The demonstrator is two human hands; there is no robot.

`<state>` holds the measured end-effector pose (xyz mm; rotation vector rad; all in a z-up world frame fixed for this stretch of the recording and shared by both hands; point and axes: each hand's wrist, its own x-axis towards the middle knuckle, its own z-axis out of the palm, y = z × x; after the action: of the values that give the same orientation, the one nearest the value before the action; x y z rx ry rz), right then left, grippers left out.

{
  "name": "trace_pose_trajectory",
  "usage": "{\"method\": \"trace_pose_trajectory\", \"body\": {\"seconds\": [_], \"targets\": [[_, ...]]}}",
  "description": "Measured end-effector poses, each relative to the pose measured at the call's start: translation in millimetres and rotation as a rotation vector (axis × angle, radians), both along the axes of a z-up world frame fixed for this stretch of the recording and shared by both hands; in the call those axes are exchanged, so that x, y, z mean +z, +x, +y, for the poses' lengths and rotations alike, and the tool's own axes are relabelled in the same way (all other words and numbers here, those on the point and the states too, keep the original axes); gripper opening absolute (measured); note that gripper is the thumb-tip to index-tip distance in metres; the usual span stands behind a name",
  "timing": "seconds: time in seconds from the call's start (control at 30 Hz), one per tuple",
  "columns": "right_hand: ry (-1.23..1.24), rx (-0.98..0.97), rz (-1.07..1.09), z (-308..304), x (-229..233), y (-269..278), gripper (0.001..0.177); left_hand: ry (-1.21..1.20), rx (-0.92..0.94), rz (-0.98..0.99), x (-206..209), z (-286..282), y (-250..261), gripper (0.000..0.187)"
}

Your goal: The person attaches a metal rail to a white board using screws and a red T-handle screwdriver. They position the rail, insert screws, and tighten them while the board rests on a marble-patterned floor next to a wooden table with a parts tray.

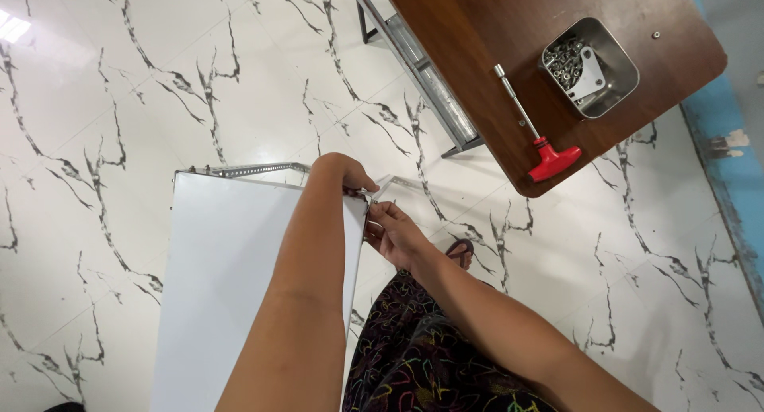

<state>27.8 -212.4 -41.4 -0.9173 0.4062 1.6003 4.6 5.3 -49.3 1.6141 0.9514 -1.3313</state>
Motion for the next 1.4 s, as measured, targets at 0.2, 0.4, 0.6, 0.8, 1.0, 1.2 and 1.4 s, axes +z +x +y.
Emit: {"method": "trace_pose_trajectory", "body": {"seconds": [0.2, 0.4, 0.6, 0.8, 1.0, 1.2, 1.4], "targets": [[0.051, -0.037, 0.013, -1.2, -0.1, -0.6, 0.016, -0.026, 0.024, -0.02, 7.3, 1.2, 1.0, 0.058], [0.047, -0.101, 0.008, 3.6, 13.2, -3.4, 0.004, -0.042, 0.087, -0.041, 30.7, 4.1, -5.5, 0.067], [0.005, -0.098, 0.012, 14.2, 32.7, 2.2, 0.008, -0.048, 0.057, -0.116, 46.9, 2.8, -8.4, 0.063], [-0.238, -0.053, -0.044, 31.3, 43.5, 0.3, 0.023, 0.006, 0.064, -0.101, 54.4, 0.3, -9.0, 0.058], [-0.217, -0.068, -0.045, 28.3, 34.1, 0.1, 0.024, 0.055, -0.029, -0.129, 52.7, 0.5, -10.1, 0.057], [-0.13, -0.116, 0.015, 24.2, 28.4, -0.5, 0.024, 0.011, -0.01, -0.167, 47.7, 12.1, -17.8, 0.051], [-0.008, -0.159, -0.01, 12.8, 30.4, -7.2, 0.007, -0.03, 0.202, -0.064, 41.0, 17.5, -19.4, 0.028]]}}
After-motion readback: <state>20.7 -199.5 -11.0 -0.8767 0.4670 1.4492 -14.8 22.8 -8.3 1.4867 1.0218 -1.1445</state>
